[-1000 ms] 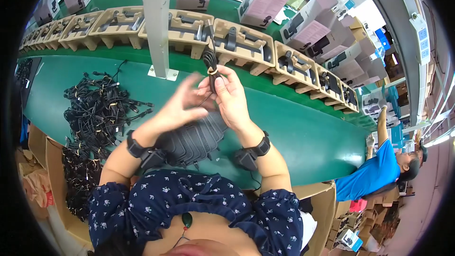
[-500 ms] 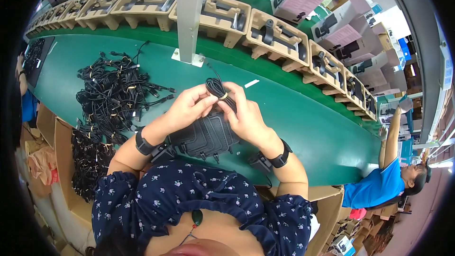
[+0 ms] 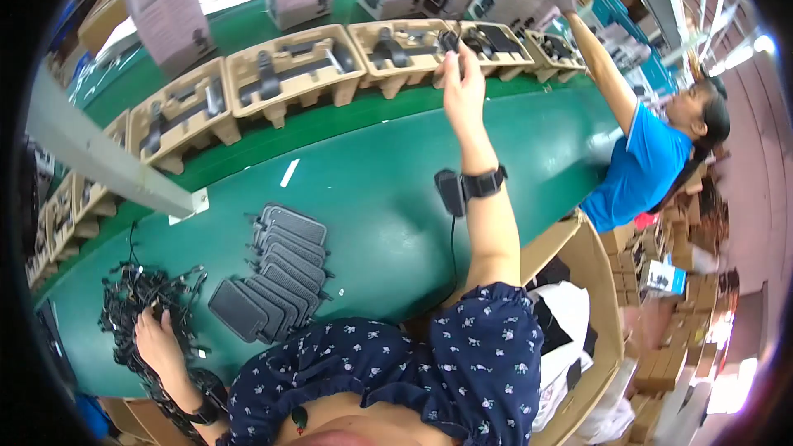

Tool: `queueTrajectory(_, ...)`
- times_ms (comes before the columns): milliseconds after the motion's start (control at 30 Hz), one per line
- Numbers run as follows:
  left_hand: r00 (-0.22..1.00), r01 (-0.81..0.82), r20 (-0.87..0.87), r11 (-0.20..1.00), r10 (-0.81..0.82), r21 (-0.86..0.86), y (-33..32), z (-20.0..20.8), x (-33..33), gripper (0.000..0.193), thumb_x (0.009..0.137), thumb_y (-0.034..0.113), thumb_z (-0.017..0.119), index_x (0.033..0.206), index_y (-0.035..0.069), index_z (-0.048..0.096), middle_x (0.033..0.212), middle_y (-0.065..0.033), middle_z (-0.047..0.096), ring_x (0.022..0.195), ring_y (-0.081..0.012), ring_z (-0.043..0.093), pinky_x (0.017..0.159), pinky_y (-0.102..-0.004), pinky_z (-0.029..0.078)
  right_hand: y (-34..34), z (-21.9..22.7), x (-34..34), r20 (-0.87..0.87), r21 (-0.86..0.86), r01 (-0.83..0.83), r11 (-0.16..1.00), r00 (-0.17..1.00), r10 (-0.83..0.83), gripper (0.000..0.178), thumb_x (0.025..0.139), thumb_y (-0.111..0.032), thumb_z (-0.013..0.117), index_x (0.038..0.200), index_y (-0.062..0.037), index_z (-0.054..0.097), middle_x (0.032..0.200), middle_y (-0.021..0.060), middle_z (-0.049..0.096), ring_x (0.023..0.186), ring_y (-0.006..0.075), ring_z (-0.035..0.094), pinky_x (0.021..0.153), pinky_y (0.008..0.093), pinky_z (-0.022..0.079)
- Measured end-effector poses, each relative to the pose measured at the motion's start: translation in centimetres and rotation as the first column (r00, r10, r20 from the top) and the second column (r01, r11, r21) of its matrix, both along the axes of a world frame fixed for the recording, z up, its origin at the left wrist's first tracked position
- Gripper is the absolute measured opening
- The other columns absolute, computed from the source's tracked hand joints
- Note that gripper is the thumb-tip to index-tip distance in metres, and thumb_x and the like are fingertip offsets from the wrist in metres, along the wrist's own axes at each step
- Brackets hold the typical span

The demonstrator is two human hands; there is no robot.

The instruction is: Sorting and assembling black plastic electronic components and wiring on a production line.

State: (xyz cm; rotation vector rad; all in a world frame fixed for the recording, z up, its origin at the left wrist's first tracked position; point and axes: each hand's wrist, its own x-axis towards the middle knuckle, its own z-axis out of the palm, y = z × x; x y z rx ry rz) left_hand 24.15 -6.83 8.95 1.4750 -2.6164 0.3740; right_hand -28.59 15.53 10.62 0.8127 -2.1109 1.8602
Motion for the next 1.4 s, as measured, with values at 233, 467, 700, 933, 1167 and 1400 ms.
queueTrajectory(233, 0.999, -0.03, -0.024, 0.994, 0.027, -0.108, -2.1, -3.3, -2.4, 0.037, 0.083, 0.027, 0.058, 0.104, -0.002, 0.047, 0.093, -0.016, 0.05, 0.091, -0.0334, 0.05, 0.075, -0.0387, 0.043, 5.5, -0.3, -11.9, -0.223, 0.332, 0.486, 0.809, 0.873, -0.433, 0.032, 0.089, -0.03, 0.051, 0.107, -0.0043, 0.059, 0.077, 0.0108, 0.065, 0.074, 0.022, 0.063, 0.068, 0.0318, 0.047)
queueTrajectory(467, 0.984, -0.168, -0.106, 0.94, 0.142, -0.298, -4.3, -6.5, -1.6, 0.045, 0.088, 0.035, 0.052, 0.114, -0.001, 0.045, 0.108, -0.0185, 0.052, 0.093, -0.0337, 0.056, 0.068, -0.0372, 0.049, 4.7, -0.3, -17.1, -0.698, 0.634, 0.724, 0.27, 0.687, -0.203, 0.025, 0.083, -0.037, 0.056, 0.093, -0.0165, 0.066, 0.083, 0.0078, 0.066, 0.085, 0.0248, 0.061, 0.08, 0.0429, 0.044)
queueTrajectory(700, 0.957, -0.201, -0.248, 0.963, 0.153, -0.178, -4.3, -6.3, -1.6, 0.035, 0.09, 0.029, 0.05, 0.113, 0.003, 0.047, 0.105, -0.0118, 0.053, 0.091, -0.031, 0.058, 0.065, -0.0391, 0.049, 2.1, -0.5, -21.9, -0.466, 0.846, 0.496, 0.196, 0.866, -0.179, 0.023, 0.082, -0.032, 0.057, 0.092, -0.0123, 0.062, 0.088, 0.0116, 0.066, 0.086, 0.0311, 0.062, 0.073, 0.0431, 0.048)
queueTrajectory(933, 0.947, -0.204, -0.286, 0.961, 0.146, -0.185, -4.2, -5.8, -1.7, 0.03, 0.089, 0.024, 0.051, 0.11, 0.002, 0.047, 0.103, -0.0138, 0.055, 0.089, -0.0309, 0.059, 0.067, -0.0385, 0.049, -0.4, -5.0, -21.6, -0.418, 0.607, 0.581, 0.542, 0.814, -0.404, 0.023, 0.087, -0.025, 0.05, 0.093, -0.0023, 0.05, 0.079, 0.0214, 0.062, 0.08, 0.0376, 0.06, 0.071, 0.0465, 0.047)
queueTrajectory(1167, 0.93, -0.238, -0.321, 0.959, 0.179, -0.155, -4.6, -5.5, -1.8, 0.027, 0.089, 0.023, 0.052, 0.106, 0.003, 0.046, 0.106, -0.0138, 0.056, 0.091, -0.0317, 0.059, 0.069, -0.0393, 0.049, 0.1, -4.5, -22.0, -0.24, 0.733, 0.38, 0.564, 0.92, -0.308, 0.029, 0.085, -0.023, 0.052, 0.106, -0.0027, 0.051, 0.097, 0.0231, 0.06, 0.096, 0.0387, 0.056, 0.084, 0.0455, 0.044)
queueTrajectory(1400, 0.926, -0.286, -0.287, 0.953, 0.247, -0.102, -5.0, -6.0, -0.8, 0.031, 0.089, 0.025, 0.052, 0.109, 0.003, 0.046, 0.106, -0.0138, 0.057, 0.093, -0.0311, 0.059, 0.07, -0.0396, 0.049, -1.2, -4.2, -21.3, -0.614, 0.705, 0.69, 0.166, 0.71, -0.345, 0.023, 0.08, -0.015, 0.048, 0.09, -0.0077, 0.066, 0.098, 0.0137, 0.061, 0.095, 0.0297, 0.057, 0.077, 0.0409, 0.049)
